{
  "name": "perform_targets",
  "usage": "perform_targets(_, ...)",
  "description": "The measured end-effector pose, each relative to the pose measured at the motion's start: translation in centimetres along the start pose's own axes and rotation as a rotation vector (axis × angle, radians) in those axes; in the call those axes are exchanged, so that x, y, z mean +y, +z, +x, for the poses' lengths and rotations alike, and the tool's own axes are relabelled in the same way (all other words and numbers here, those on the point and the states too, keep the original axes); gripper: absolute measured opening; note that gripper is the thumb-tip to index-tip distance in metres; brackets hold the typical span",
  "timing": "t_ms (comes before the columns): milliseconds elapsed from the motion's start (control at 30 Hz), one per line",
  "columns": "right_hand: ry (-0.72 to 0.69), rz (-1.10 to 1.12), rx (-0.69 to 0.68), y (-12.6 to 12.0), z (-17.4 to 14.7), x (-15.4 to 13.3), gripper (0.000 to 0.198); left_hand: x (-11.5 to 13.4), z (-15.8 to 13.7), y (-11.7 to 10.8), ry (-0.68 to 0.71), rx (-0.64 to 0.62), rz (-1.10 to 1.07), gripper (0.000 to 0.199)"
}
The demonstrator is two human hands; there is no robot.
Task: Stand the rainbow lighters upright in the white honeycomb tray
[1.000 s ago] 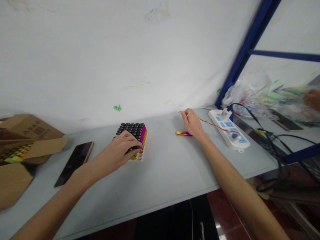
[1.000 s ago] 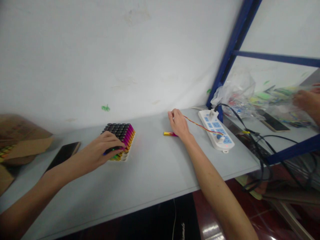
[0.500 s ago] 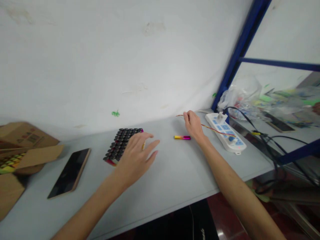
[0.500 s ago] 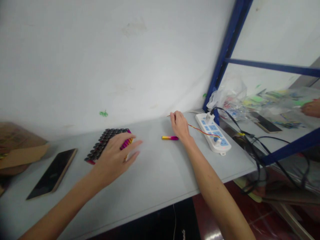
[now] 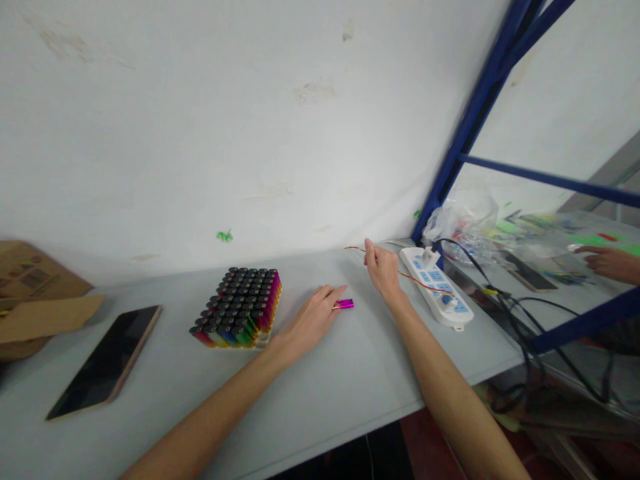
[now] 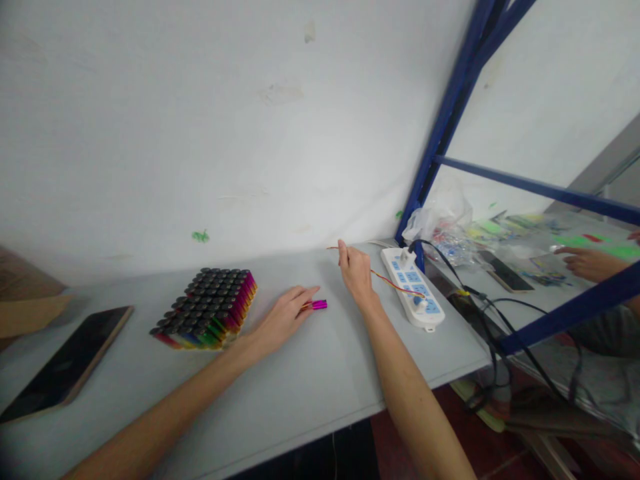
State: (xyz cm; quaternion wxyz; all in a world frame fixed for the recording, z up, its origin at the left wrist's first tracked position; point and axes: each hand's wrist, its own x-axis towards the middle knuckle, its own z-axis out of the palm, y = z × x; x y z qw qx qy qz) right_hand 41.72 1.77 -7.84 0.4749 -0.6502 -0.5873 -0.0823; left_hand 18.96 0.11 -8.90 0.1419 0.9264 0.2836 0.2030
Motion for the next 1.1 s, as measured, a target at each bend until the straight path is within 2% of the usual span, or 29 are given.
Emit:
perform_targets(133, 0.053, -0.029, -0.042, 0.3, -0.1, -0.2, 0.075, -1.4, -4.2, -1.9, -0.056, 0.006, -0.168, 0.028)
perform_targets(267, 0.07, -0.034, -0.082, 0.9, -0.4, -0.4, 0.072, -1.1, -6.7, -2.7, -0.174, 0.121, -0.352, 0.025)
perform_targets(433, 0.09, -0.044, -0.157, 1.6, -1.0, -0.8, 0.073, 0.2, -6.6, -3.0, -0.342, 0.182, -0.77, 0.033)
perform_targets(600, 0.114, -0.038, -0.267, 1.8, -1.6, -1.3, 0.072, 1.1, -6.2, -3.3, -0.447, 0.125, -1.19, 0.036)
perform_targets(733, 0.018, 0.105, -0.302, 2.0, -2.0, -1.8, 0.062, 1.6, -6.2, -3.7, -0.529, 0.085, -1.462, 0.04)
perform_targets(867, -0.062, 0.258, -0.311, 2.5, -2.4, -2.0, 0.047, 1.6, -6.0, -4.3, -0.604, 0.068, -1.482, 0.048)
perform_targets(1100, -0.095, 0.242, -0.317, 2.5, -2.6, -2.0, 0.043, 1.5, -5.8, -4.4, -0.685, 0.103, -1.495, 0.04)
